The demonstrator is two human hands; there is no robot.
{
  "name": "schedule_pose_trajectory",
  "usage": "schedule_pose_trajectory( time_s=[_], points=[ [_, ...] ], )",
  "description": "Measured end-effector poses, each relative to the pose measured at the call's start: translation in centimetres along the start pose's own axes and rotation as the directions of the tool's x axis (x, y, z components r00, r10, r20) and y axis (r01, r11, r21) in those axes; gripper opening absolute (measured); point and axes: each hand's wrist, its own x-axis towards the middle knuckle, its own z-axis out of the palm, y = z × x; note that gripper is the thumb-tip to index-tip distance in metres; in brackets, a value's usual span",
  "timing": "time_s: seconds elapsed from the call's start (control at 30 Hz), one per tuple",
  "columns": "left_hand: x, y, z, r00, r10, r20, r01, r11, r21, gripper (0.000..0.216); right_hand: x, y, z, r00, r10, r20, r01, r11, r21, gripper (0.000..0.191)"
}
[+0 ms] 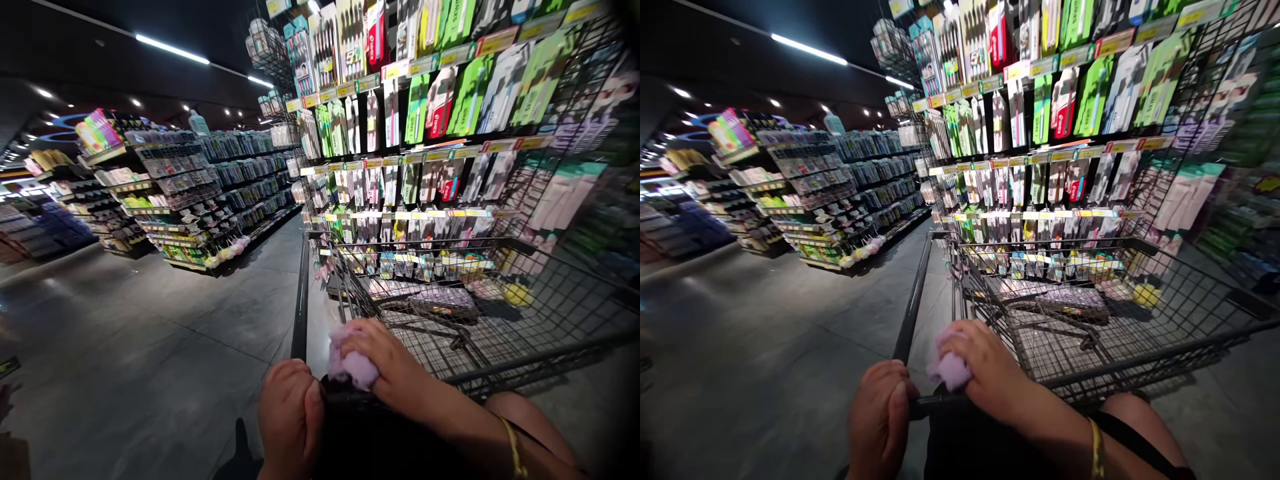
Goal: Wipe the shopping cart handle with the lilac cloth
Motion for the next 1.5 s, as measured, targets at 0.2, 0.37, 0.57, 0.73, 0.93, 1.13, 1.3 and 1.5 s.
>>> schedule_pose_trajectory(
  time_s=[0.2, 0.37, 0.57, 0.73, 0.93, 1.13, 1.3, 1.5],
  points=[
    [0.3, 0.2, -0.4, 1.000, 0.001, 0.030, -0.001, 1.000, 0.003, 0.028, -1.9, 0.1, 0.7, 1.000, -0.021, -0.023, 0.024, 0.994, 0.108, 0.037],
    [0.3, 0.4, -0.6, 1.000, 0.008, 0.002, -0.008, 1.000, -0.008, 0.026, -4.5, 0.9, 0.0, 0.992, 0.099, -0.082, -0.100, 0.995, -0.016, 0.033],
    [0.1, 1.1, -0.7, 0.998, -0.057, -0.004, 0.057, 0.998, -0.020, 0.031, -6.3, -0.6, -0.2, 0.980, 0.074, -0.183, -0.052, 0.991, 0.126, 0.018],
    [-0.2, 2.1, -0.7, 0.988, -0.144, -0.052, 0.143, 0.990, -0.015, 0.033, -7.7, 0.7, 1.3, 0.990, -0.014, -0.141, 0.001, 0.996, -0.089, 0.030],
    [-0.4, 2.2, -0.7, 0.985, -0.166, -0.047, 0.166, 0.986, 0.001, 0.035, -8.1, 0.7, 1.2, 0.975, 0.193, -0.106, -0.214, 0.943, -0.255, 0.024],
    [-1.5, 1.3, -1.4, 0.988, -0.148, -0.050, 0.150, 0.988, 0.024, 0.032, -7.0, -0.3, 0.1, 0.996, 0.082, 0.025, -0.080, 0.995, -0.062, 0.030],
    [-1.9, 0.9, -1.7, 0.990, -0.125, -0.060, 0.129, 0.990, 0.063, 0.032, -8.1, 1.9, -0.4, 0.979, 0.206, 0.008, -0.193, 0.930, -0.311, 0.029],
    [-1.9, 0.8, -1.5, 0.992, -0.091, -0.085, 0.102, 0.986, 0.129, 0.032, -7.9, 1.1, 0.9, 0.993, 0.118, 0.010, -0.109, 0.946, -0.304, 0.039]
  ],
)
